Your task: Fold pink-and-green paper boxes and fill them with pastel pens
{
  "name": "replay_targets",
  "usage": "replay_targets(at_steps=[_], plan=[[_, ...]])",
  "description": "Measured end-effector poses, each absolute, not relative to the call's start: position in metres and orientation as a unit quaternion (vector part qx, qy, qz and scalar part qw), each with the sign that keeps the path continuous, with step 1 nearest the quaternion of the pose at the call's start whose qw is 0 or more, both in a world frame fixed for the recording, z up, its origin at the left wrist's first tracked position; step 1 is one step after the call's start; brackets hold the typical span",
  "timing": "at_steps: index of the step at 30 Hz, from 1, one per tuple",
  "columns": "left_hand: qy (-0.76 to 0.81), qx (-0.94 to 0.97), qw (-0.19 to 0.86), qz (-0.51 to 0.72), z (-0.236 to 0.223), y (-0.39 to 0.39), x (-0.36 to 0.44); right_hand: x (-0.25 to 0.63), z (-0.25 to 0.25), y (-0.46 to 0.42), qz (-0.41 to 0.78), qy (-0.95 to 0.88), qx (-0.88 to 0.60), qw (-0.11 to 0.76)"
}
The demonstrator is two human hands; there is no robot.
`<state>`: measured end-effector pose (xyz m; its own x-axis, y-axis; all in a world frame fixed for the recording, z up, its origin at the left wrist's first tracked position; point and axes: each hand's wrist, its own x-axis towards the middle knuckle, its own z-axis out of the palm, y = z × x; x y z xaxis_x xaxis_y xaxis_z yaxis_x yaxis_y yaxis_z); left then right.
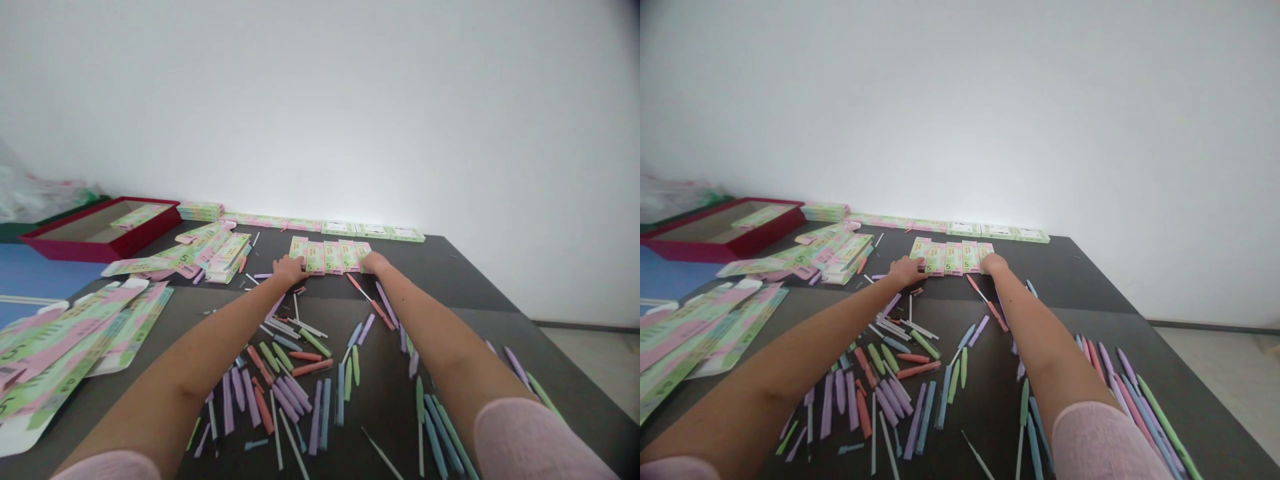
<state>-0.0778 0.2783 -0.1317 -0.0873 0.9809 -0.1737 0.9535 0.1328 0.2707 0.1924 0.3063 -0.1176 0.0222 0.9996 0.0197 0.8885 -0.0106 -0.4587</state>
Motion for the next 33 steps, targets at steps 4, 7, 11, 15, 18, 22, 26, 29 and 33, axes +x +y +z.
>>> replay_targets(at_steps=[4, 7, 11, 15, 18, 22, 26, 29, 33], plan=[[0.728, 0.670, 0.122, 0.081, -0.122, 0.258, -0.080, 0.192, -0.112, 0.303, 0.130, -0.691, -0.694, 0.157], [0.713, 0.685, 0.087, 0.120, -0.115, 0.221, -0.086, 0.184, -0.107, 0.301, 0.114, -0.708, -0.681, 0.149], [0.704, 0.691, 0.064, 0.150, -0.110, 0.145, -0.118, 0.179, -0.100, 0.277, 0.093, -0.757, -0.623, 0.173], [0.767, 0.622, 0.021, 0.156, -0.100, 0.069, -0.193, 0.184, -0.092, 0.225, 0.089, -0.801, -0.553, 0.210], [0.837, 0.527, -0.023, 0.148, -0.086, 0.036, -0.266, 0.180, -0.082, 0.190, 0.087, -0.823, -0.504, 0.245], [0.906, 0.409, -0.019, 0.108, -0.073, 0.022, -0.339, 0.158, -0.065, 0.161, 0.097, -0.841, -0.469, 0.252], [0.925, 0.370, 0.020, 0.082, -0.077, 0.020, -0.363, 0.134, -0.047, 0.141, 0.111, -0.842, -0.464, 0.251], [0.920, 0.379, 0.031, 0.093, -0.085, 0.019, -0.361, 0.126, -0.039, 0.126, 0.113, -0.840, -0.463, 0.259], [0.906, 0.397, 0.037, 0.143, -0.083, 0.014, -0.357, 0.128, -0.035, 0.110, 0.132, -0.835, -0.465, 0.261]])
